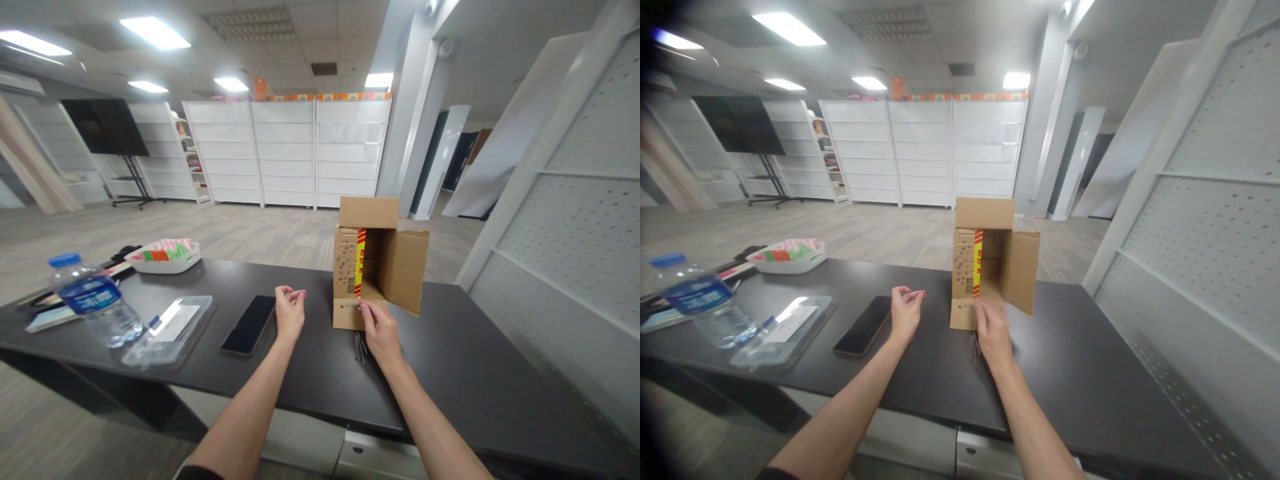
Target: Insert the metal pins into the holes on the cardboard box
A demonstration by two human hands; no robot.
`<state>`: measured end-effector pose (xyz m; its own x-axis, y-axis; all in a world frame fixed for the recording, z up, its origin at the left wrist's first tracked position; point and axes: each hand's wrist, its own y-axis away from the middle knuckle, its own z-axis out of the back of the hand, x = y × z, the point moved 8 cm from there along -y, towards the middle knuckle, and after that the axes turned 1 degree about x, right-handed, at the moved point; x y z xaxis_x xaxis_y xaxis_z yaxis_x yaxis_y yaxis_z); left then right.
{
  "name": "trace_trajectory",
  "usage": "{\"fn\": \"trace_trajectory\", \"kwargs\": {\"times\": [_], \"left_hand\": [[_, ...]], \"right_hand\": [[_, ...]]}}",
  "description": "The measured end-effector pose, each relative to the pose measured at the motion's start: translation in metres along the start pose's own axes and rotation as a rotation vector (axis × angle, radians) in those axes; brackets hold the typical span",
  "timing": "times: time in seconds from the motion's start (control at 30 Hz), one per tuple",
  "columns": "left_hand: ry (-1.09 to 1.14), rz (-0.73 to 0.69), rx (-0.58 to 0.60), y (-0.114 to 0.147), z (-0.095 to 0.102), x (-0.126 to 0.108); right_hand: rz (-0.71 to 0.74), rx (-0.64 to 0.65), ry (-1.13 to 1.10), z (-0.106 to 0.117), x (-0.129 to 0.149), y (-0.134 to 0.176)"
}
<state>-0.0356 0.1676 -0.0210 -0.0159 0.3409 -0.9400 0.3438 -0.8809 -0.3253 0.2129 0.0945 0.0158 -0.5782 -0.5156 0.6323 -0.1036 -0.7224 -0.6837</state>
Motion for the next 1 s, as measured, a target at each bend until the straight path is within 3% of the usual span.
{"fn": "trace_trajectory", "kwargs": {"times": [0.4, 1.0], "left_hand": [[-0.017, -0.006, -0.005, -0.002, 0.001, 0.005], [-0.073, 0.004, -0.055, -0.003, 0.005, 0.01]], "right_hand": [[0.026, 0.01, 0.042, -0.002, -0.002, -0.002], [-0.058, -0.01, 0.058, 0.0, -0.005, -0.001]]}}
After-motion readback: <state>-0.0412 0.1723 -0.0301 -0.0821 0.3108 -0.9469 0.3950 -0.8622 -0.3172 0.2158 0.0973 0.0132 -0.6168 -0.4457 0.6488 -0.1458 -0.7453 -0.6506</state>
